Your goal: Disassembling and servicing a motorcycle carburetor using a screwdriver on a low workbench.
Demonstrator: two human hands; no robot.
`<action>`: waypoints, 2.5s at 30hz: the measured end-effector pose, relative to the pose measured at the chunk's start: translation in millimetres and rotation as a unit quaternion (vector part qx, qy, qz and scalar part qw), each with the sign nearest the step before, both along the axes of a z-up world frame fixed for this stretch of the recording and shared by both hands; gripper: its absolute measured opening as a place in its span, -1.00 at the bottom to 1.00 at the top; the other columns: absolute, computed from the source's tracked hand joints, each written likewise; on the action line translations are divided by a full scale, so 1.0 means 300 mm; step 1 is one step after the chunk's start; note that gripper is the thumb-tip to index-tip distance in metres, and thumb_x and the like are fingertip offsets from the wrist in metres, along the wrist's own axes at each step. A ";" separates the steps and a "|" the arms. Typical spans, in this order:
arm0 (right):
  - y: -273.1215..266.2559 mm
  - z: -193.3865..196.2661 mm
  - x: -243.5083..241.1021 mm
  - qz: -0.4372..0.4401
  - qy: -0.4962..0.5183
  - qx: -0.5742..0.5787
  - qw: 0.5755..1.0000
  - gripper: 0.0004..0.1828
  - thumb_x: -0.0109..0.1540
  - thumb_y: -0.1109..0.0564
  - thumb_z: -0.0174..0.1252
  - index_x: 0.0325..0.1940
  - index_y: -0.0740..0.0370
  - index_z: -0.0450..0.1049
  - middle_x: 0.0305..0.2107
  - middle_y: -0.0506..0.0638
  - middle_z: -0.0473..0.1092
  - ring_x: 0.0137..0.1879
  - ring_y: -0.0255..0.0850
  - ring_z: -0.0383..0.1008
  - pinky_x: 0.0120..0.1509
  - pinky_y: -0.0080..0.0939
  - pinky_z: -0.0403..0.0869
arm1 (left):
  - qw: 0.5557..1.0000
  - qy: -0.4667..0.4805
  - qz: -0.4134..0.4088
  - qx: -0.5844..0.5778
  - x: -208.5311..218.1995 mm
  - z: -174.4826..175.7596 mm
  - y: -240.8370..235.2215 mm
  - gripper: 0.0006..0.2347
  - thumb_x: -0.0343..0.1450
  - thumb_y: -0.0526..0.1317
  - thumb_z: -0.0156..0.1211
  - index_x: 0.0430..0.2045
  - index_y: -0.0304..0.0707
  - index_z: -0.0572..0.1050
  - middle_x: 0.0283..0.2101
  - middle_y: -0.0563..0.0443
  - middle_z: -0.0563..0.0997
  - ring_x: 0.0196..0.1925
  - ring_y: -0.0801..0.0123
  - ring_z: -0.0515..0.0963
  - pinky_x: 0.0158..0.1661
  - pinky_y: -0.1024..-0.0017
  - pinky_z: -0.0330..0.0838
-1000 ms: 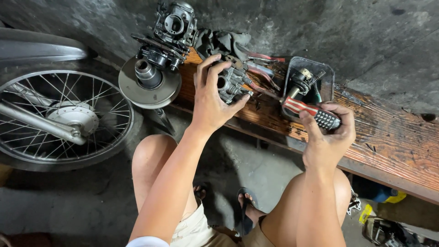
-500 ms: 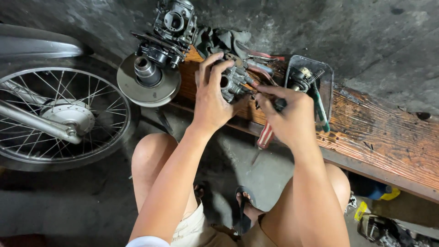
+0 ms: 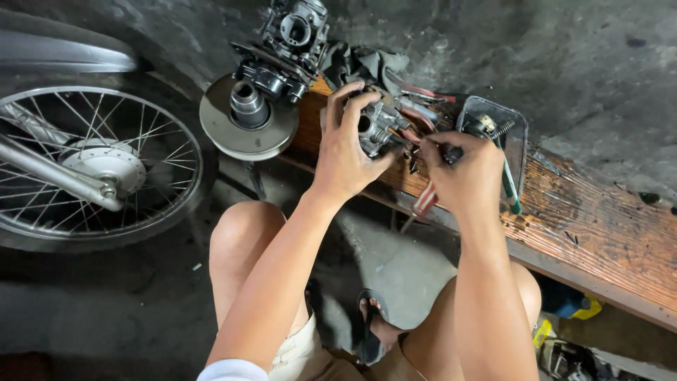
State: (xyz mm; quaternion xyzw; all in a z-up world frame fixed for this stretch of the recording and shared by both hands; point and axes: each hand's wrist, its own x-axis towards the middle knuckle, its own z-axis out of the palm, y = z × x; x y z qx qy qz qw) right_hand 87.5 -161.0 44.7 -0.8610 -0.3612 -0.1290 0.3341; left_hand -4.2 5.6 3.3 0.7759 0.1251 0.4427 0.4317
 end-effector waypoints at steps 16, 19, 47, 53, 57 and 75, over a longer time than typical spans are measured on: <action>0.080 -0.080 0.145 -0.124 0.035 -0.337 0.933 -0.64 0.04 0.01 0.27 -0.08 -0.16 0.70 -0.36 0.14 0.58 -0.15 0.27 0.63 -0.08 0.24 0.62 | 0.999 -0.054 0.003 0.004 0.000 -0.049 0.041 -0.53 0.40 0.10 0.31 0.11 -0.01 0.33 0.21 -0.04 0.31 0.29 -0.01 0.40 0.20 0.03 0.30; 0.052 0.042 0.039 -0.021 0.061 -0.199 0.978 -0.70 0.16 -0.03 0.27 -0.05 -0.02 0.68 -0.34 0.22 0.58 -0.10 0.35 0.56 -0.08 0.37 0.50 | 0.998 -0.061 0.004 0.003 0.002 -0.056 0.046 -0.56 0.45 0.10 0.25 0.12 -0.03 0.32 0.22 -0.06 0.31 0.31 0.01 0.39 0.21 0.04 0.30; -0.050 0.095 -0.023 0.042 0.175 -0.002 0.984 -0.84 0.31 0.18 0.23 -0.07 0.14 0.68 -0.66 0.04 0.41 -0.39 -0.25 0.41 -0.26 -0.14 0.38 | 0.999 -0.013 -0.039 0.026 -0.002 -0.030 0.058 -0.74 0.62 -0.05 -0.13 0.17 -0.02 0.28 0.24 -0.09 0.30 0.32 0.01 0.36 0.26 0.06 0.24; -0.204 0.110 0.057 -0.062 0.109 -0.024 0.992 -0.86 0.33 0.20 0.29 -0.05 0.27 0.65 -0.57 0.05 0.45 -0.46 -0.24 0.33 -0.37 -0.25 0.29 | 0.999 -0.020 -0.044 0.007 -0.008 -0.013 0.050 -0.73 0.57 -0.15 -0.02 0.15 -0.14 0.30 0.26 -0.17 0.29 0.34 -0.04 0.32 0.32 0.07 0.22; -0.233 0.126 0.079 -0.093 0.080 -0.058 0.991 -0.79 0.28 0.22 0.33 -0.06 0.43 0.64 -0.47 0.13 0.52 -0.54 -0.18 0.30 -0.44 -0.19 0.32 | 0.997 -0.043 -0.065 -0.015 -0.008 -0.004 0.040 -0.71 0.53 -0.25 0.05 0.12 -0.33 0.30 0.27 -0.25 0.29 0.32 -0.01 0.32 0.31 0.18 0.21; -0.299 0.066 0.075 -0.054 0.240 0.224 0.943 -0.82 0.39 0.25 0.32 -0.25 0.30 0.48 -0.40 -0.08 0.44 -0.37 -0.45 0.31 -0.27 -0.51 0.31 | 0.989 -0.052 -0.119 -0.067 -0.021 -0.030 0.067 -0.58 0.44 -0.37 0.12 0.23 -0.36 0.30 0.34 -0.24 0.34 0.42 0.06 0.33 0.41 0.24 0.15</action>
